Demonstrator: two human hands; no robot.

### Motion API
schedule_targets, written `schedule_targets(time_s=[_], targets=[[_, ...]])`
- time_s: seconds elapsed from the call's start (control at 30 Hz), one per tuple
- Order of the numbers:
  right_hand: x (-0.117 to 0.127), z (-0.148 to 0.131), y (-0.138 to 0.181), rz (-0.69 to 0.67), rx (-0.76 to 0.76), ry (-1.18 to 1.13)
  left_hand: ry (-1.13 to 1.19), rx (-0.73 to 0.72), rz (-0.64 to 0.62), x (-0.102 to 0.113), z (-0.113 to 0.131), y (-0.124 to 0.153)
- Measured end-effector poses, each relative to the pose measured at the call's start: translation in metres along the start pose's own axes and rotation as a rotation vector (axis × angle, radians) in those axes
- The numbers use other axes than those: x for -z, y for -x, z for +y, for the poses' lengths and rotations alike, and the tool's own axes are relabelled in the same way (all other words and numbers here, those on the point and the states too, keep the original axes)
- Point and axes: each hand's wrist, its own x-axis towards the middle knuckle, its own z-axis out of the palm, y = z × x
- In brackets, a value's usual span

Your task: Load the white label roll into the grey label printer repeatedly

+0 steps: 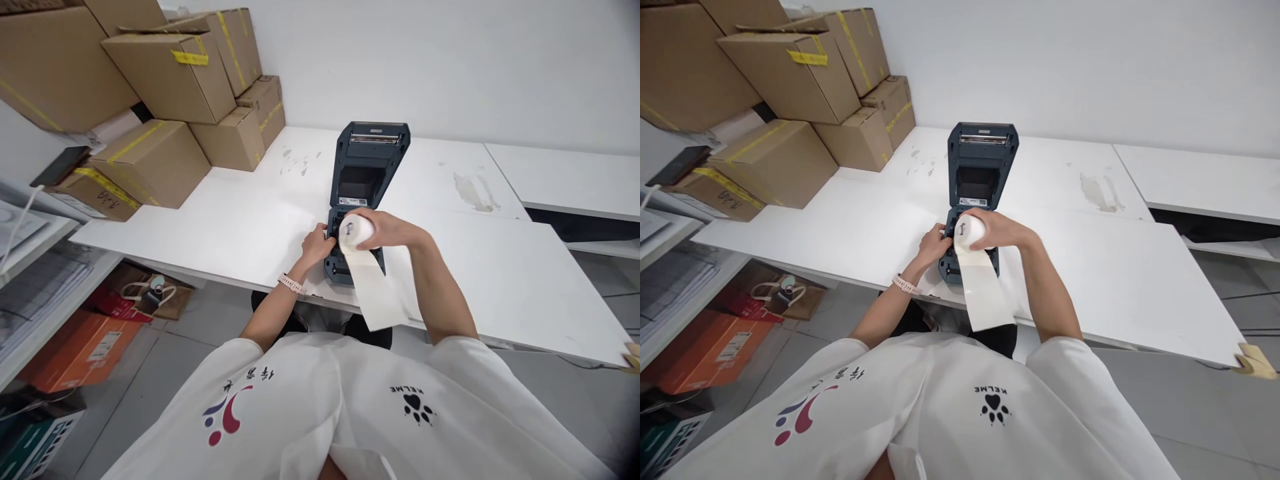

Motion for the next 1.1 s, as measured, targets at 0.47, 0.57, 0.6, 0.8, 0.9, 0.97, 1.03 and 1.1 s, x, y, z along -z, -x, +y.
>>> schedule_targets(time_s=[0.47,0.57,0.6,0.8,0.9,0.97,1.03,1.1], targets=[[-0.085,0.119,0.116,0.859,-0.428,-0.733,0.042,-0.006,0.008,-0.003,-0.002,-0.001],[-0.090,0.117,0.118,0.812,-0.460,-0.651,0.056,-0.009,-0.004,-0.003,-0.003,-0.001],[-0.091,0.116,0.117,0.825,-0.488,-0.614,0.059,-0.009,-0.006,-0.002,-0.003,-0.001],[-0.069,0.091,0.092,0.807,-0.262,-0.836,0.047,-0.012,0.007,-0.003,-0.002,-0.001],[-0.036,0.052,0.063,0.572,-0.049,-0.593,0.042,-0.014,0.002,-0.002,-0.001,0.000],[-0.016,0.023,0.038,0.404,-0.001,-0.217,0.051,-0.014,0.002,-0.001,0.000,0.002],[-0.004,0.002,0.012,0.247,-0.029,0.144,0.066,-0.015,0.006,-0.001,0.000,0.002],[-0.003,-0.008,-0.012,0.100,-0.070,0.390,0.074,-0.015,0.010,-0.002,-0.001,0.002]])
